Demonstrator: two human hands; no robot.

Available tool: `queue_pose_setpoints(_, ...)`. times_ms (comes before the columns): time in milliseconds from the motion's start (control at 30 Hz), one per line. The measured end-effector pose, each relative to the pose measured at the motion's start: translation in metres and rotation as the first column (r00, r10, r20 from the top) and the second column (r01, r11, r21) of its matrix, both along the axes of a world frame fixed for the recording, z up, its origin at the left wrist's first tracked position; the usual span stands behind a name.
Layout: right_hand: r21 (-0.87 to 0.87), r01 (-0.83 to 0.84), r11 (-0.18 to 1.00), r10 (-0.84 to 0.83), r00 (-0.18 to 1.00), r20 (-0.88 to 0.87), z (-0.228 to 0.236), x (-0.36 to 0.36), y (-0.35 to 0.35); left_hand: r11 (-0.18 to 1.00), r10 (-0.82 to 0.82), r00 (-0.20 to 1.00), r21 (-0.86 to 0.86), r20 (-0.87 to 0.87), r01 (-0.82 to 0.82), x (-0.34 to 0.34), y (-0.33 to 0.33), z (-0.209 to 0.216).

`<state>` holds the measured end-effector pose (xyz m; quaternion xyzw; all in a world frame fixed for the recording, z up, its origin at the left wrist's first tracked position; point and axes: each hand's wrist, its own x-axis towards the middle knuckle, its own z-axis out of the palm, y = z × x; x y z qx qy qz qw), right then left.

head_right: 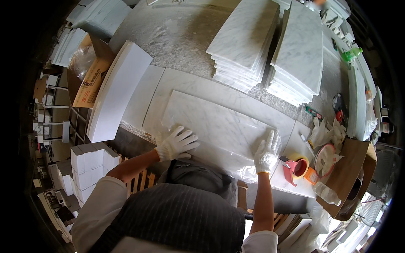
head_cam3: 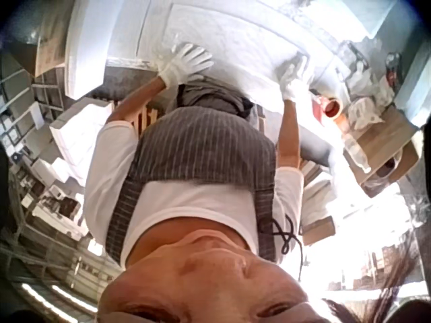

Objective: The person wraps white rectangular tiles in plastic film and places them into a cardboard box. They use a red tape dispenser to seal the box flaps. The person repeats this process with multiple tiles, stacking them inside the box.

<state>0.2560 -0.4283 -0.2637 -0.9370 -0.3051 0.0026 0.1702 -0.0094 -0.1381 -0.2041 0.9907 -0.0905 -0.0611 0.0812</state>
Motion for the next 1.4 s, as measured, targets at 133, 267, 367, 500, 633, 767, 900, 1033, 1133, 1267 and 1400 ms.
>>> queue_pose_setpoints(133, -0.022, 0.013, 1.000, -0.014, 1.000, -0.015, 0.004, 0.001, 0.002, 0.999, -0.044, 0.999, -0.001, -0.023, 0.044, -0.003, 0.025, 0.000)
queue_pose_setpoints(267, -0.069, 0.017, 0.997, -0.019, 0.999, -0.040, 0.011, 0.000, 0.007, 0.995, -0.089, 0.991, 0.038, -0.105, 0.093, -0.002, 0.037, 0.003)
queue_pose_setpoints(367, -0.093, 0.005, 0.996, -0.009, 0.999, -0.042, 0.012, 0.002, 0.007, 0.986, -0.148, 0.978, 0.052, -0.147, 0.157, -0.003, 0.047, 0.008)
queue_pose_setpoints(500, -0.080, 0.002, 0.997, -0.010, 0.996, -0.092, 0.015, 0.001, 0.006, 0.985, -0.174, 0.968, -0.010, -0.179, 0.175, 0.003, 0.055, 0.010)
queue_pose_setpoints(633, -0.096, 0.020, 0.995, -0.031, 0.993, -0.113, 0.015, 0.004, 0.006, 0.995, -0.080, 0.976, -0.045, 0.205, 0.091, 0.052, 0.057, 0.010)
queue_pose_setpoints(767, -0.099, 0.015, 0.995, -0.030, 0.988, -0.150, 0.018, 0.002, 0.009, 0.963, 0.259, 0.835, -0.199, 0.485, -0.183, 0.181, 0.063, 0.067)
queue_pose_setpoints(900, -0.083, 0.014, 0.996, -0.029, 0.982, -0.184, 0.024, 0.006, 0.012, 0.946, 0.326, 0.759, -0.197, 0.565, -0.259, 0.306, 0.066, 0.069)
queue_pose_setpoints(1033, -0.019, 0.024, 1.000, -0.027, 0.988, -0.155, 0.021, 0.007, 0.006, 0.933, 0.349, 0.744, -0.134, 0.570, -0.335, 0.367, 0.068, 0.065)
queue_pose_setpoints(1133, -0.029, 0.025, 0.999, -0.030, 0.986, -0.165, 0.024, 0.007, 0.006, 0.936, 0.315, 0.775, -0.044, 0.548, -0.349, 0.370, 0.069, 0.060)
queue_pose_setpoints(1267, -0.057, 0.025, 0.998, -0.035, 0.983, -0.180, 0.024, 0.009, 0.008, 0.904, 0.250, 0.807, 0.171, 0.535, -0.393, 0.362, 0.095, 0.081)
queue_pose_setpoints(1400, -0.035, 0.025, 0.999, -0.031, 0.982, -0.187, 0.023, 0.009, 0.007, 0.783, 0.595, 0.754, 0.012, 0.278, -0.622, 0.353, 0.152, 0.118)
